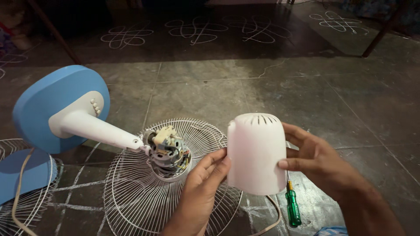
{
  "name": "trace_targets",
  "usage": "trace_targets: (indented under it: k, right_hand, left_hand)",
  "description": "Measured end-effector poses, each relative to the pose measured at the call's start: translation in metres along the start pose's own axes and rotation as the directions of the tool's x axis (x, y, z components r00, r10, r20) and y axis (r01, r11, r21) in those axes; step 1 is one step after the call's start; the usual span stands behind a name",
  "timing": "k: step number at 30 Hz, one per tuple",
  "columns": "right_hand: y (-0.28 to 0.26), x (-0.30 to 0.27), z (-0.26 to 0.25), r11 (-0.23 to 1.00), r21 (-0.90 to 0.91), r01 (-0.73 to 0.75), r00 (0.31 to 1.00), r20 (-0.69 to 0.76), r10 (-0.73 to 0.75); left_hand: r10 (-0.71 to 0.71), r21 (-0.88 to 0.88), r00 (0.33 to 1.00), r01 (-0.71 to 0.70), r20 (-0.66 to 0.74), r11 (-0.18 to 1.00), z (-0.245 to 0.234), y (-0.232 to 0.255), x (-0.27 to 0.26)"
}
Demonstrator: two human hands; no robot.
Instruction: The person uses a screwdriver to remove a screw from the fan neck, then detaches the fan head and removes the motor housing cover. The person continues to remove internal components from the motor assembly.
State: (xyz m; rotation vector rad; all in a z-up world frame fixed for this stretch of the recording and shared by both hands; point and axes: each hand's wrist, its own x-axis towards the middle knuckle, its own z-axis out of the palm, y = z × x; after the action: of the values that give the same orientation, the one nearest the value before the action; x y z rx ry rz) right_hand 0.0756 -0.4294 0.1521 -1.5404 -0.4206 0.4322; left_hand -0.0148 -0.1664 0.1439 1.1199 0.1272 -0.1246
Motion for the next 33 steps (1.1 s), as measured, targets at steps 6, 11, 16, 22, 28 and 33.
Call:
trace_targets:
  k: [6,11,16,22,28,33]
  right_hand:
    - [0.006,-0.015,-0.030,0.996,0.083,-0.019,1.000,0.021,0.017]
    - [0.008,-0.034,-0.062,0.997,0.033,-0.064,0.995,-0.079,0.066]
    - [0.008,-0.060,-0.101,0.994,-0.012,-0.113,0.953,-0.285,0.105]
    - [0.006,-0.114,-0.160,0.981,-0.068,-0.181,0.806,-0.581,0.108]
    - [0.026,-0.167,-0.209,0.958,-0.153,-0.241,0.586,-0.810,0.018]
    - [0.049,-0.193,-0.237,0.930,0.014,-0.367,0.435,-0.881,0.185]
  left_hand:
    - [0.024,0.010,0.998,-0.024,0.052,1.000,0.027,-0.014,0.009]
    - [0.072,-0.046,0.991,-0.067,0.114,0.997,0.059,-0.025,0.022]
    - [0.099,-0.017,0.973,-0.098,0.209,0.995,0.110,-0.039,0.043]
    - [0.198,0.388,0.959,-0.264,0.202,0.883,0.184,-0.070,0.075]
    - [0.154,0.353,0.925,-0.282,0.349,0.892,0.258,-0.118,0.109]
    - [-0.018,0.378,0.915,-0.149,0.404,0.914,0.301,-0.157,0.133]
